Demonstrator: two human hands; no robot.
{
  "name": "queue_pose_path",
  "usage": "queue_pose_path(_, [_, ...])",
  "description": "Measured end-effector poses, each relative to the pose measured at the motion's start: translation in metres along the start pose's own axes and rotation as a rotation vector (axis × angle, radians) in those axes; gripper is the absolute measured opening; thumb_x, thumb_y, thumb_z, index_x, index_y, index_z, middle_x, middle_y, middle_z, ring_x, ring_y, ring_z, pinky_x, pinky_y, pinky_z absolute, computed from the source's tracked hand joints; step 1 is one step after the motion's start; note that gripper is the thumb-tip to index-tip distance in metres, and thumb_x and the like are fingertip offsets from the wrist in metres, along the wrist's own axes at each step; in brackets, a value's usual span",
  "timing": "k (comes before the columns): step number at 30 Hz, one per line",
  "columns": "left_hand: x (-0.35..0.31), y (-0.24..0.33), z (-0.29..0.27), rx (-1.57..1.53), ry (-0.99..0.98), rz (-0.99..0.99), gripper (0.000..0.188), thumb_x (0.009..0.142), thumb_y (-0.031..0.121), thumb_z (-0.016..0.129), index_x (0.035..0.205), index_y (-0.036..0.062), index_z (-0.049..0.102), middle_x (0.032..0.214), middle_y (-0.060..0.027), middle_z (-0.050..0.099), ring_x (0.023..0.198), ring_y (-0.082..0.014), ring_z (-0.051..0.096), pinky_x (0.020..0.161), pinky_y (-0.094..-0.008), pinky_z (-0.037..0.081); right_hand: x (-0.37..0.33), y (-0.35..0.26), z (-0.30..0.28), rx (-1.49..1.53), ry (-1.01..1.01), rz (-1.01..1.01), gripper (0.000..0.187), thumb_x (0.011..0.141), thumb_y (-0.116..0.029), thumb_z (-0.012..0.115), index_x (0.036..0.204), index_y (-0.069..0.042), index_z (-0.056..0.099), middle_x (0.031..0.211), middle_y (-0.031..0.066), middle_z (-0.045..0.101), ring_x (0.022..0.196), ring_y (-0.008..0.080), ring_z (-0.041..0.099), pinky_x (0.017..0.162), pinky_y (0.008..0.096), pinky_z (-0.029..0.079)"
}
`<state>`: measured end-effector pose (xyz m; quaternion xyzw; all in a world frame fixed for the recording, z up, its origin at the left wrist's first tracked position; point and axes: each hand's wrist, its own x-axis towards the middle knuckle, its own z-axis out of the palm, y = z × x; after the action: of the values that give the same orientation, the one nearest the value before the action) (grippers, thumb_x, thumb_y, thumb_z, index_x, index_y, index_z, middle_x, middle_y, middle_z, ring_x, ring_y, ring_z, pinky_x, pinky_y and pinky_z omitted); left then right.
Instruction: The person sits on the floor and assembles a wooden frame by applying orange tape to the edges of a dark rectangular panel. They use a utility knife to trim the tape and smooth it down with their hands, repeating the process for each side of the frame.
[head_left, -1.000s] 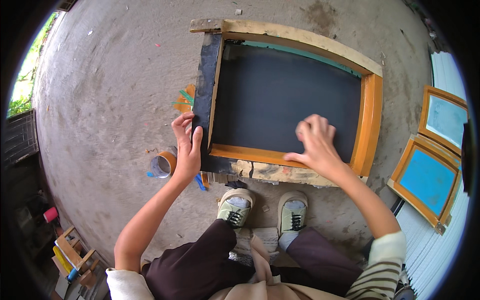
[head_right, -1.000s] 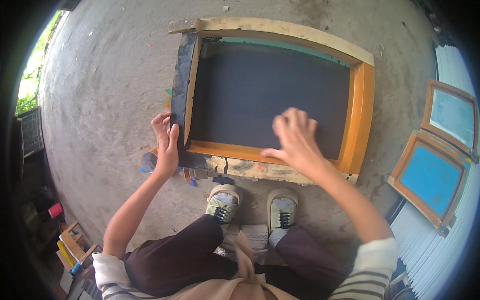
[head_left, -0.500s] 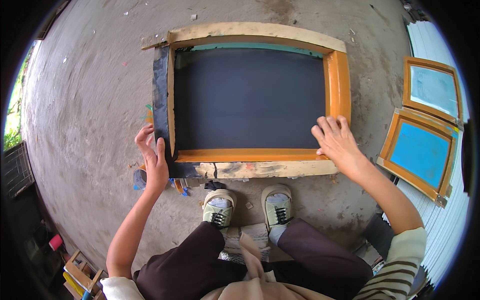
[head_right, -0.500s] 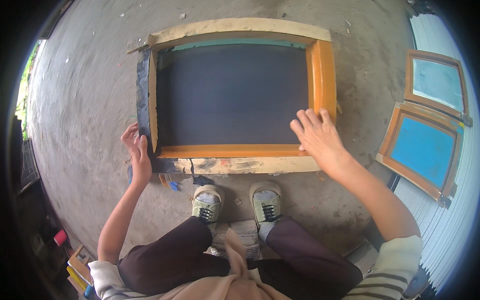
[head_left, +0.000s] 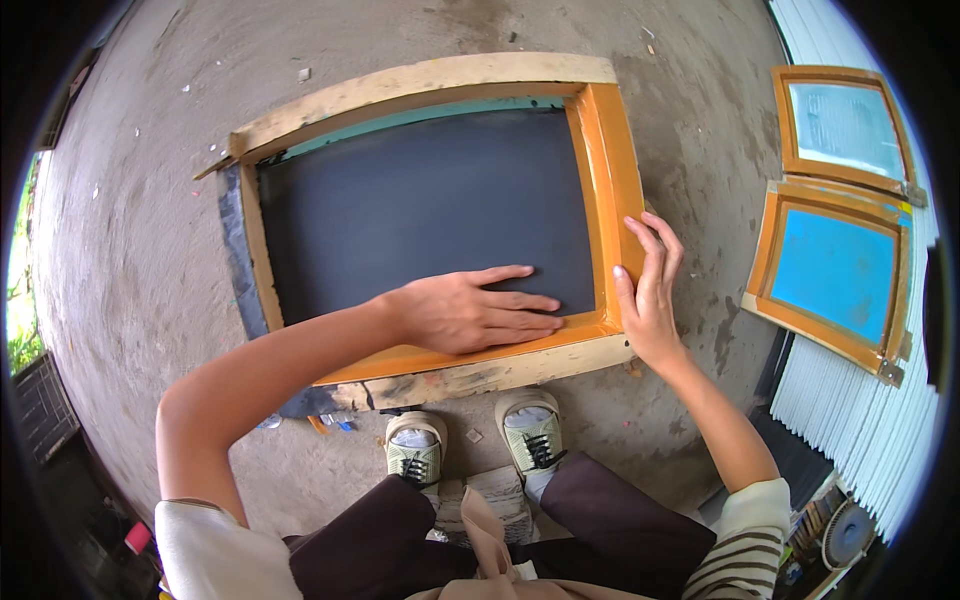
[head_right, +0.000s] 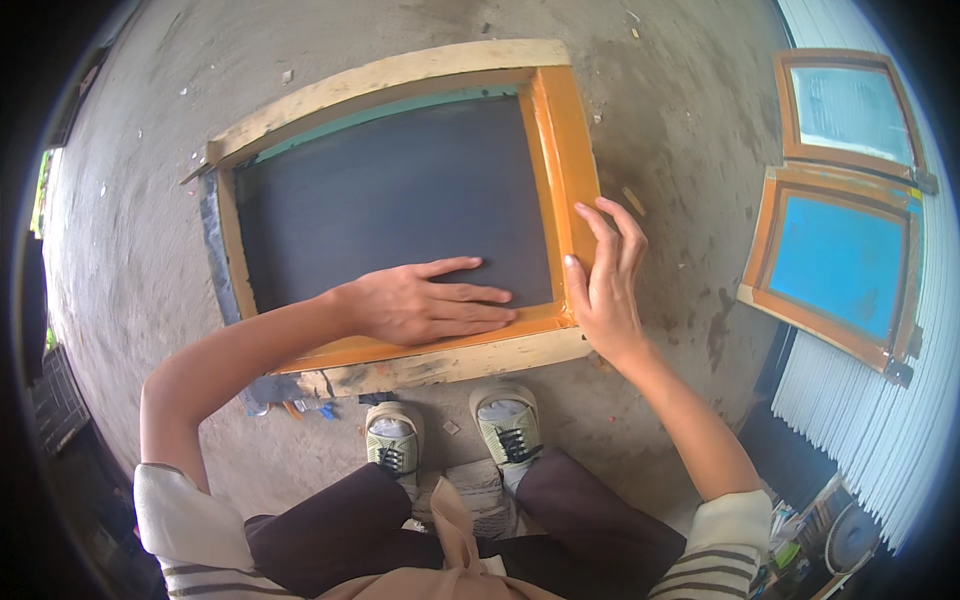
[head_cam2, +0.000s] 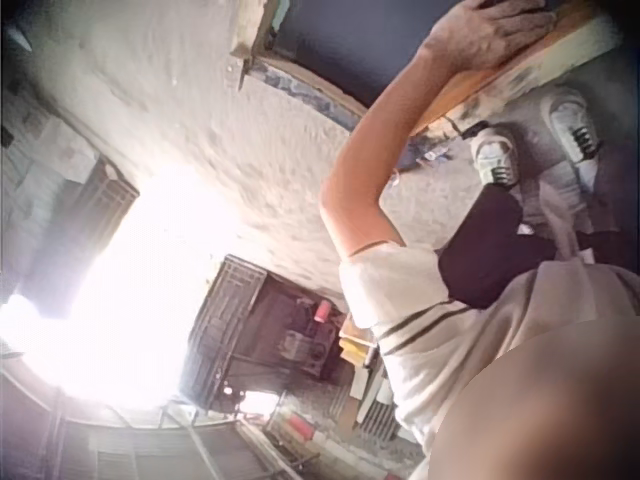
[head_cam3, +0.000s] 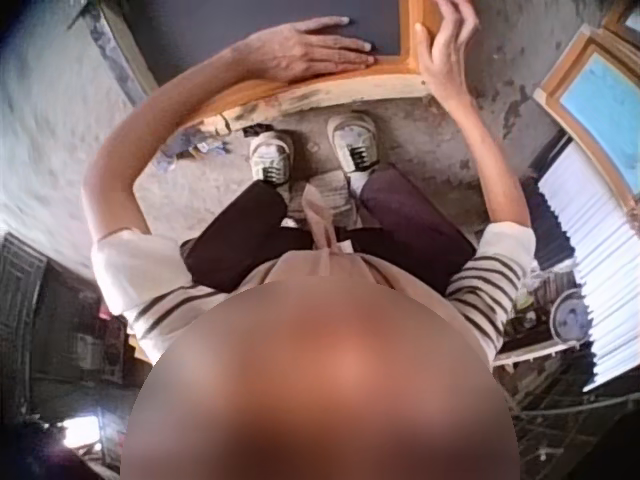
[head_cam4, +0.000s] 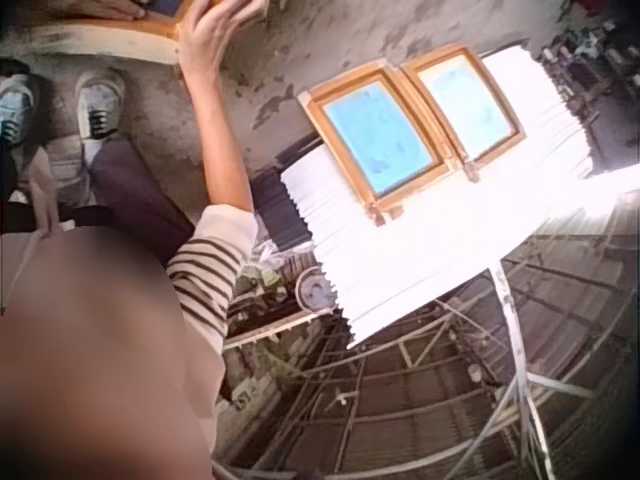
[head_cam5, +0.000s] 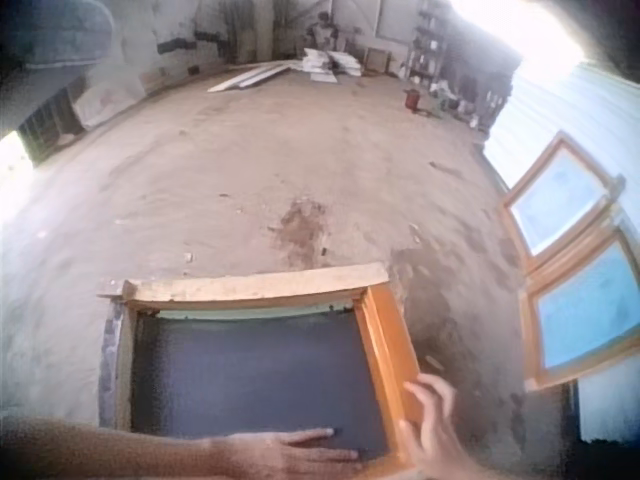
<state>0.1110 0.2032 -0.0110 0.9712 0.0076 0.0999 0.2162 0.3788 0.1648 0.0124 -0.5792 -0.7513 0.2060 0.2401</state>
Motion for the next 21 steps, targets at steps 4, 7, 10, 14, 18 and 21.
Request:
queue_pose_path(4, [0.046, -0.006, 0.007, 0.037, 0.02, -0.07, 0.053, 0.087, 0.023, 0.051, 0.139, 0.0192, 0.043, 0.144, 0.0038, 0.04, 0.14, -0.0182, 0.027, 0.118, -0.0509, 0.018, 0.002, -0.004, 0.001, -0.037, 0.007, 0.004, 0.051, 0.088, -0.006, 0.053, 0.136, -0.005, 0.037, 0.138, 0.0162, 0.027, 0.128, 0.0339, 0.026, 0.106, 0.0482, 0.025])
queue_pose_path(7, [0.057, -0.003, 0.01, 0.07, 0.064, -0.166, 0.05, 0.088, 0.024, 0.052, 0.137, 0.0267, 0.047, 0.137, 0.0058, 0.04, 0.137, -0.0211, 0.027, 0.117, -0.0509, 0.02, 0.004, -0.005, -0.002, -0.073, 0.01, 0.0, 0.051, 0.088, -0.005, 0.053, 0.136, -0.006, 0.037, 0.137, 0.0165, 0.028, 0.127, 0.0345, 0.027, 0.106, 0.0482, 0.025])
queue_pose_path(10, [0.054, -0.001, 0.007, 0.096, 0.06, -0.139, 0.05, 0.088, 0.028, 0.052, 0.138, 0.0269, 0.046, 0.136, 0.0021, 0.044, 0.136, -0.0219, 0.029, 0.116, -0.0506, 0.02, 0.005, -0.005, -0.003, -0.076, 0.02, -0.034, 0.05, 0.088, -0.006, 0.053, 0.135, -0.006, 0.038, 0.136, 0.017, 0.029, 0.127, 0.0349, 0.028, 0.106, 0.0482, 0.026])
queue_pose_path(14, [0.04, 0.021, 0.005, -0.404, 0.103, -0.281, 0.05, 0.093, 0.022, 0.047, 0.142, 0.0195, 0.04, 0.139, -0.0038, 0.045, 0.136, -0.0232, 0.032, 0.116, -0.0511, 0.018, 0.003, 0.002, 0.0, -0.028, 0.03, -0.076, 0.048, 0.088, -0.006, 0.052, 0.135, -0.005, 0.039, 0.135, 0.0177, 0.03, 0.126, 0.0354, 0.029, 0.106, 0.0482, 0.027])
queue_pose_path(18, [0.019, 0.058, -0.002, -0.794, 0.082, -0.519, 0.052, 0.096, 0.023, 0.032, 0.146, 0.0085, 0.031, 0.149, -0.0104, 0.036, 0.136, -0.0263, 0.035, 0.115, -0.0466, 0.023, 0.002, 0.003, 0.002, -0.098, 0.048, -0.123, 0.046, 0.09, -0.009, 0.051, 0.135, -0.007, 0.039, 0.135, 0.0166, 0.03, 0.128, 0.0339, 0.029, 0.107, 0.0478, 0.027])
queue_pose_path(21, [-0.017, 0.092, -0.028, -0.828, 0.052, -0.802, 0.057, 0.096, 0.032, 0.034, 0.146, 0.0061, 0.028, 0.143, -0.0166, 0.041, 0.131, -0.0312, 0.042, 0.111, -0.0402, 0.033, 0.003, 0.002, 0.002, -0.16, 0.039, -0.165, 0.045, 0.091, -0.01, 0.05, 0.135, -0.009, 0.04, 0.134, 0.015, 0.031, 0.127, 0.0319, 0.031, 0.107, 0.0477, 0.027])
